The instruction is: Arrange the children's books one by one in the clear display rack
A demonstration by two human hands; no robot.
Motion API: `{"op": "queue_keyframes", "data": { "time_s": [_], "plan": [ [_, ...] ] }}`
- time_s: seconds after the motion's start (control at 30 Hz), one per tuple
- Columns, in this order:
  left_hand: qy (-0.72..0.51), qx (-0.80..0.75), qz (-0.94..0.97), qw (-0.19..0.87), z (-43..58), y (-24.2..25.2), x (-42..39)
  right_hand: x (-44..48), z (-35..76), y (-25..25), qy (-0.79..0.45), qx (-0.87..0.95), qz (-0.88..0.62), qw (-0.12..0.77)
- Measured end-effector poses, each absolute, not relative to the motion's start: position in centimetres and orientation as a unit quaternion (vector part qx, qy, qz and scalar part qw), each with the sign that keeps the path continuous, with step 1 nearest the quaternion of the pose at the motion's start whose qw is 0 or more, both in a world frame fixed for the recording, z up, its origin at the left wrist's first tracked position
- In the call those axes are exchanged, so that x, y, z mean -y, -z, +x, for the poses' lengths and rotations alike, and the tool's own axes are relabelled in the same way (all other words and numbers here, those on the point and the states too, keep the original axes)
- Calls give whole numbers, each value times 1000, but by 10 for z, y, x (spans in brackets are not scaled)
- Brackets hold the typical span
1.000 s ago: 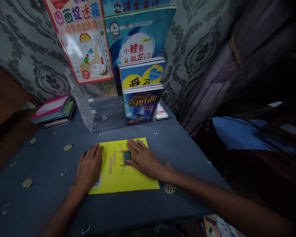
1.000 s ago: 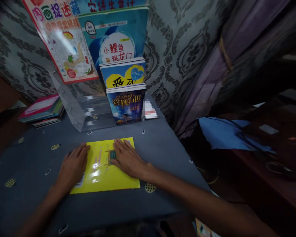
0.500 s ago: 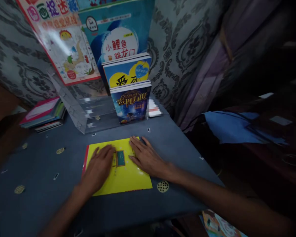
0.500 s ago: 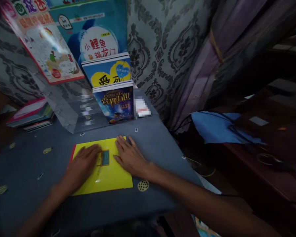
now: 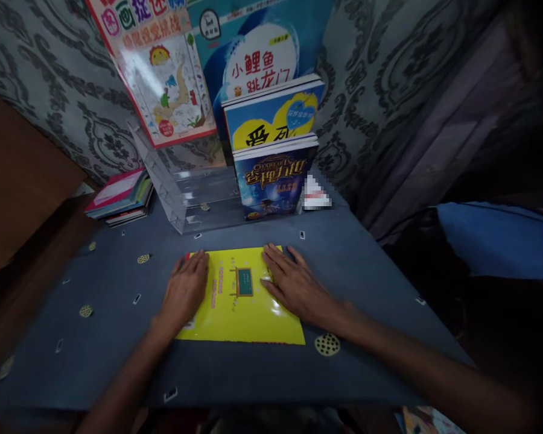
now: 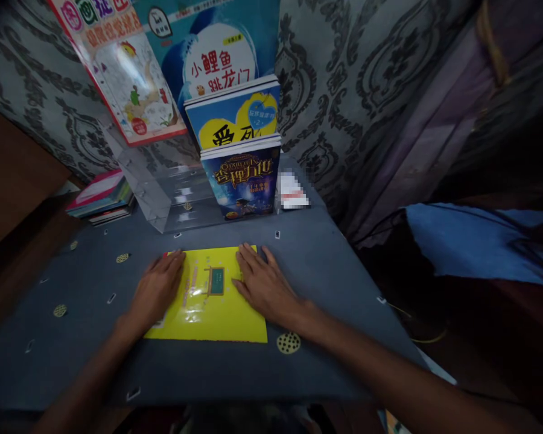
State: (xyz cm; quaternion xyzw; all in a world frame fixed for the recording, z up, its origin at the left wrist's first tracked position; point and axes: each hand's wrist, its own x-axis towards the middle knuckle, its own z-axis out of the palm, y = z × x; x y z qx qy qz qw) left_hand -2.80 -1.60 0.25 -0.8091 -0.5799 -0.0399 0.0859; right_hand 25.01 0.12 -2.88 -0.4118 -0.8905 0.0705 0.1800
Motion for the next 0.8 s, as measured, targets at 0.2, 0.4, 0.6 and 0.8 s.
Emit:
{"op": "queue_keyframes", "data": {
  "time_s": [0.2, 0.4, 0.6, 0.8],
  "plan": [
    [61, 599, -795, 72, -44, -3, 20, -2, 250, 30, -92, 885, -413, 196],
    [66, 605, -790, 67, -42, 2, 22, -9, 257, 29, -115, 880, -410, 212],
    [71, 610, -786, 74, -43, 2, 23, -19, 269, 30, -173, 858, -404, 266],
    [68, 566, -821, 39, -19, -3, 19, -28, 276, 24, -231, 828, -418, 294]
  ]
}}
